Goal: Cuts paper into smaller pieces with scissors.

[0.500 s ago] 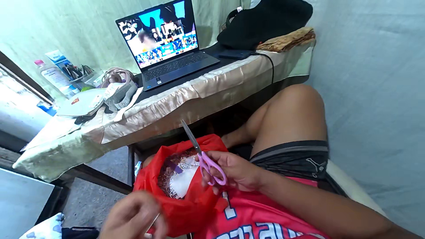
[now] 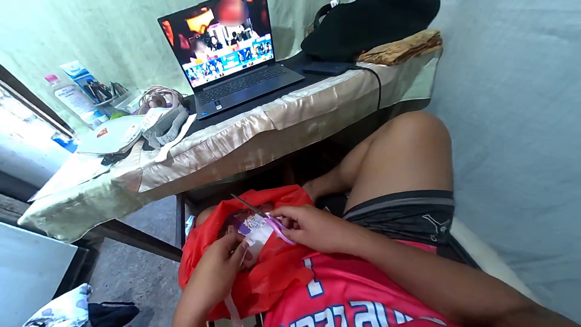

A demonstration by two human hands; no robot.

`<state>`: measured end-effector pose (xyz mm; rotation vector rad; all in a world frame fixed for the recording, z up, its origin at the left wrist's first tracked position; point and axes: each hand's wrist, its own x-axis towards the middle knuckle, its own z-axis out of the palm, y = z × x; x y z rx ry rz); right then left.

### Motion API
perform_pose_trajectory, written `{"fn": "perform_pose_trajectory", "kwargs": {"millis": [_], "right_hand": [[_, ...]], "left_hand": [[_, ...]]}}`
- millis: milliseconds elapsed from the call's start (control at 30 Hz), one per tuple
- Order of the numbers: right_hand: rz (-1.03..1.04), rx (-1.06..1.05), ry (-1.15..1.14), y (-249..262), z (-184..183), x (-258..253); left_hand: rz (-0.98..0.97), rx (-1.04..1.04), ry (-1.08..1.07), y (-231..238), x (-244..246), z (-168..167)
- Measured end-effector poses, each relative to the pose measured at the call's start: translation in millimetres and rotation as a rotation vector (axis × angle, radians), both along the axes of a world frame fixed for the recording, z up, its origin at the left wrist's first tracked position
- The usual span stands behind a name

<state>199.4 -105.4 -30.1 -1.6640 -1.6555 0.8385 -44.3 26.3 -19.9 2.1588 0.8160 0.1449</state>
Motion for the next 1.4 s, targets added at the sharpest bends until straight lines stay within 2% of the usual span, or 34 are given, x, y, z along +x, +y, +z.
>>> {"fn": "perform_pose_trajectory", "kwargs": {"millis": [100,200,300,533,833,1400], "right_hand": [[0.020,-0.118,0.000,-17.8,-1.7,-1.2],[0.041,-0.144,0.040,-19.1,-7.1,-4.0],[0.051,-0.082,0.081,-14.3,-10.4,-3.3],[0.047,-0.001,0.081,-13.1,-14.3,11.7],[0.047,0.069,0.197,-8.8,-22.5,18.6],[0.051,0.038,0.166,-8.3,-27.5,15.9]], "left_hand": [[-0.071,-0.011,0.100,4.9,-2.9,-0.1],[-0.017,-0.095,-0.152,7.9,3.8,-4.4],[0.078,-0.211,-0.367,12.0,12.2,-8.5],[0.219,-0.305,-0.522,15.0,21.6,-16.1],[0.303,-0.362,-0.641,16.5,29.3,-25.1],[0.247,-0.428,-0.619,11.0,30.7,-22.8]]}}
